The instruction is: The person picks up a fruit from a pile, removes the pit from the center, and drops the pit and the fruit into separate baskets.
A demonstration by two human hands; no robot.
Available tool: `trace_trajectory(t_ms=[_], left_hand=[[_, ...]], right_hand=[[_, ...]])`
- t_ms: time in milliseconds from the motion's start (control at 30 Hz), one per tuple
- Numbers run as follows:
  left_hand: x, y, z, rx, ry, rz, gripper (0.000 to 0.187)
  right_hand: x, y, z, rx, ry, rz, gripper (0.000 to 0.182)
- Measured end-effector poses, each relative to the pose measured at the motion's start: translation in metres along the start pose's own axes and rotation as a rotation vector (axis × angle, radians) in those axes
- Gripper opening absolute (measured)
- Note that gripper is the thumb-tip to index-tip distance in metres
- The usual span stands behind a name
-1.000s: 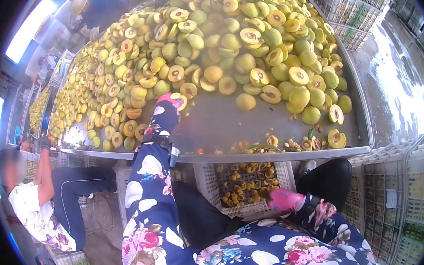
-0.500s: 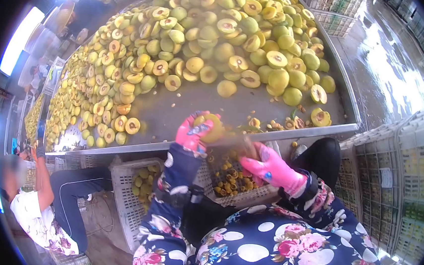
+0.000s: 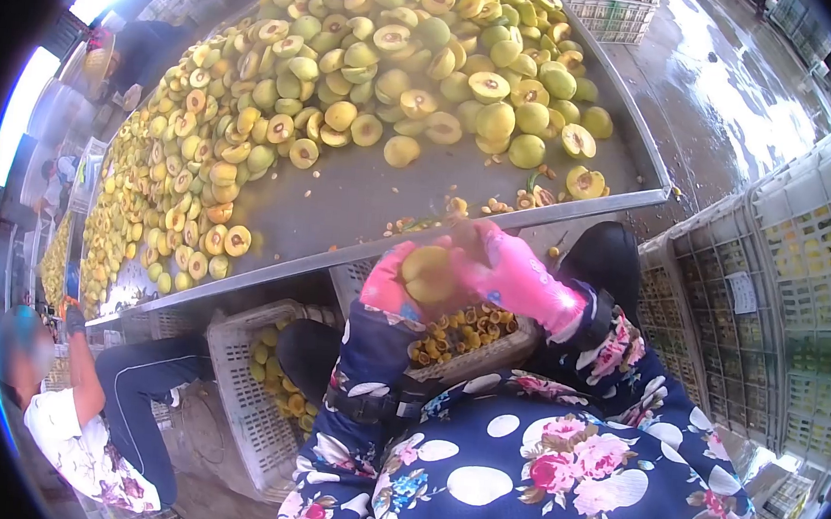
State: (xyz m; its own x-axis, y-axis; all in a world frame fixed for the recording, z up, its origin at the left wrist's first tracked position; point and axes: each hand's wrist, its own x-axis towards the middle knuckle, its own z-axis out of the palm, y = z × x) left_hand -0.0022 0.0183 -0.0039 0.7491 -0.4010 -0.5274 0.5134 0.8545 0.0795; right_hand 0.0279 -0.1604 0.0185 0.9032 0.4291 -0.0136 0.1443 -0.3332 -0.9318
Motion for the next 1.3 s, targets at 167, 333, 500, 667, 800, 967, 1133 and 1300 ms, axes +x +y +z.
trace_trajectory(t_ms=[167,333,500,667,800,967,1133,1300], left_hand=[[-0.005,0.0,-0.01,0.121,-0.048,0.176,0.047],[-0.005,-0.015,-0.004,0.138,0.04,0.36,0.042],[-0.013,-0.021,-0.004,0.18,-0.082,0.356,0.039],[-0.015,-0.03,0.004,0.221,-0.017,0.409,0.038],[-0.014,-0.038,0.007,0.281,0.044,0.464,0.037],[-0.007,-0.042,0.002,0.34,0.164,0.528,0.033],[0.001,-0.041,-0.01,0.496,0.22,0.636,0.029],[0.006,-0.039,-0.012,0.606,0.238,0.679,0.029]], right_hand=[[-0.041,-0.007,0.001,0.152,-0.212,0.183,0.034],[-0.058,-0.009,0.011,0.054,-0.238,0.109,0.03],[-0.059,-0.014,0.014,0.012,-0.207,0.088,0.03],[-0.058,-0.002,0.023,-0.015,-0.214,0.056,0.032],[-0.056,0.04,0.046,-0.016,-0.156,-0.15,0.034],[-0.054,0.049,0.049,-0.037,-0.22,-0.137,0.044],[-0.044,0.064,0.049,-0.104,-0.336,-0.134,0.053],[-0.037,0.068,0.052,-0.013,-0.363,-0.11,0.047]])
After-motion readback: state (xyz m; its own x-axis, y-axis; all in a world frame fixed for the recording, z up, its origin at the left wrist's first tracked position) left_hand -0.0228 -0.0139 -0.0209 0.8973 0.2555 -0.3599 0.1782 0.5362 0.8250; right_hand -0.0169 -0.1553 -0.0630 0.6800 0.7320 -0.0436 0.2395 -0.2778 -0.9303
